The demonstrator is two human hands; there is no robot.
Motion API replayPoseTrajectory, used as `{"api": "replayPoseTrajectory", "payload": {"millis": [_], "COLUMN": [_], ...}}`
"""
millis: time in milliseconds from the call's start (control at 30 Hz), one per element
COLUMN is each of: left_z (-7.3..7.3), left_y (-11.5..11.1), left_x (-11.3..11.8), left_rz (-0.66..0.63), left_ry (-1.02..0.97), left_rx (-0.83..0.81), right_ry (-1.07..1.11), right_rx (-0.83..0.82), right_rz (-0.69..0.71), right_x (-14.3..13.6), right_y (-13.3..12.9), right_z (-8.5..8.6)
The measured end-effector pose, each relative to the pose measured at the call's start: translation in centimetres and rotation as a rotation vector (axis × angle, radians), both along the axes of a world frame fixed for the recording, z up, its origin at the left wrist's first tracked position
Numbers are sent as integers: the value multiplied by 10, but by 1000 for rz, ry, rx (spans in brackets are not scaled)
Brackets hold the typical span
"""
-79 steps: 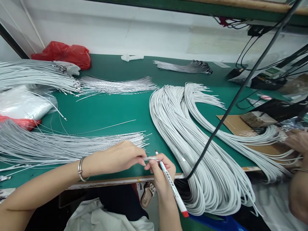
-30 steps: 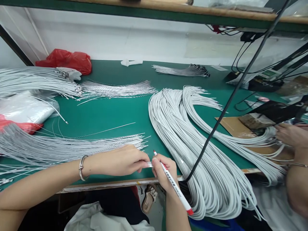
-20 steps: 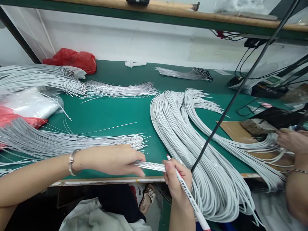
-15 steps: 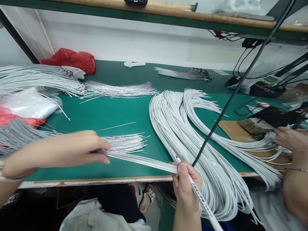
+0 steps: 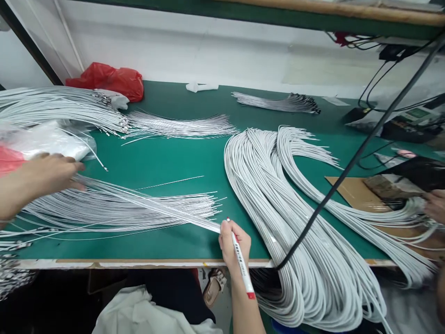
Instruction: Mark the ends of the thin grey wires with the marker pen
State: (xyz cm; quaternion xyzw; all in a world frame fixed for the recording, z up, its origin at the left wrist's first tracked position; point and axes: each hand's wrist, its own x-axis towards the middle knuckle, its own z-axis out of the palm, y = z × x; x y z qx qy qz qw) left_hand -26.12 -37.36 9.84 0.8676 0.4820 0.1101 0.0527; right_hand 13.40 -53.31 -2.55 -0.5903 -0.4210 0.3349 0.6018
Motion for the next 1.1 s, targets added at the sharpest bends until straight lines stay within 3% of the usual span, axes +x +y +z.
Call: {"api": "replayPoseTrajectory", "payload": {"millis": [33,100,167,300,400,500,567,767,967,1100], "left_z": [-9,-20,-26,-29,-31,-30,-29,-25,-26,-27], "left_y": [-1,-14,-36,-71,-76,-72,-69,-66,-66,-68], "left_x": [11,47,98,203,246,258,258,255,254,251], "left_rz": [8,-89,-239,-532,-638,-604,-570,-557,-628,-674], "left_ry": [83,196,115,-129,-182,-206,-237,-298,-263,-201], "left_rx": [108,112,-59,-229,-483,-739,-807,-740,-686,-603], "right_ry": [-40,-108,-159,-260,-258,-182,-96,117,80,36], "right_rx": [-8,-18,-19,1,-3,-24,-35,-5,-77,-44], "right_rz": [14,42,53,30,22,52,84,235,145,150], "right_x": [0,2,5,6,6,7,8,11,4,5], "right_y": [0,-2,-6,-13,-15,-14,-12,-13,-16,-14], "right_z": [-4,-10,-11,-1,5,4,2,4,19,17]}}
